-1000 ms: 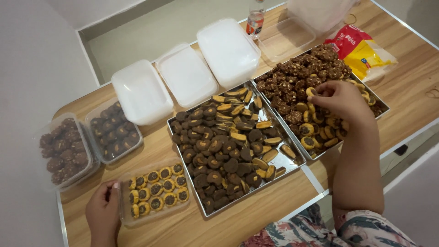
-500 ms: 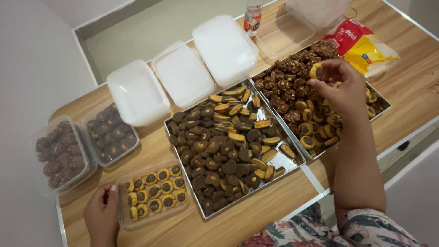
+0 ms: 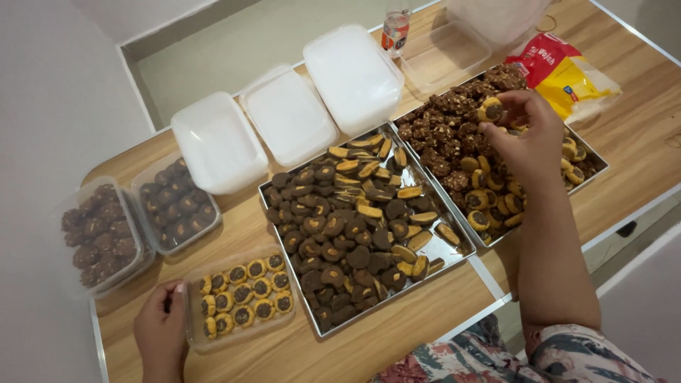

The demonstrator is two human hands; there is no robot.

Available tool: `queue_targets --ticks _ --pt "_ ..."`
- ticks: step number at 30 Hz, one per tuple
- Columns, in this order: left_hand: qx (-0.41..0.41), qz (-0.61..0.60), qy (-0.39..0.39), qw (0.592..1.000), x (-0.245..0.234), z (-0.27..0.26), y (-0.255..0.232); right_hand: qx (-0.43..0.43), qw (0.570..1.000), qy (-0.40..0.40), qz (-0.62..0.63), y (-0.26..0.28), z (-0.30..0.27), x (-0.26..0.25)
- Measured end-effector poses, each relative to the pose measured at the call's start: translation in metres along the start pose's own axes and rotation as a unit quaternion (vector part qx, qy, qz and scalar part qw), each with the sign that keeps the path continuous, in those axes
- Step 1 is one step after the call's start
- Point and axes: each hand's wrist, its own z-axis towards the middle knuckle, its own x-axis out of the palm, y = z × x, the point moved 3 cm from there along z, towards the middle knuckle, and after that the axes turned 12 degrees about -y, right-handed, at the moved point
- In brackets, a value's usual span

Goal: Packing various types of cookies from large metal trays into smaller plastic containers.

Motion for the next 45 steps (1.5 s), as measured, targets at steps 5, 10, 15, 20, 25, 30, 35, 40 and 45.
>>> queue_targets --ticks 5,10,15,20,25,30,35,40,45 --pt "-0.001 -0.005 0.003 1.000 0.000 0.001 0.002 -0.024 1.000 -0.004 0.011 0.004 -0.001 0.001" --pt "-0.013 -0.013 0.008 1.000 0.000 0.001 0.001 -0.046 0.999 -0.007 0.001 -0.001 -0.002 0.003" --pt "0.021 0.008 0.009 1.000 0.001 0.005 0.008 -0.044 0.999 -0.007 -0.005 -0.003 -0.002 0.004" --pt "0.032 0.002 0.006 0.999 0.004 0.008 0.012 -0.051 0.999 -0.009 -0.016 -0.003 -0.002 0.003" --pt "0.002 -0.018 0.002 1.000 0.004 0.006 0.014 -0.084 0.996 -0.018 -0.013 -0.022 -0.004 0.006" --pt "0.061 -0.011 0.011 0.998 0.005 0.008 0.012 -0.187 0.979 0.001 -0.080 -0.001 -0.010 0.009" --pt "0.082 -0.013 -0.002 0.997 0.007 0.009 0.014 -0.238 0.967 0.078 -0.043 0.073 -0.028 0.029" --pt "0.119 -0.032 -0.011 0.992 0.005 0.010 0.012 -0.302 0.933 0.196 0.022 0.151 -0.051 0.064" --pt "0.099 -0.007 0.026 0.995 -0.001 0.008 0.004 -0.398 0.876 0.250 0.108 0.209 -0.095 0.102"
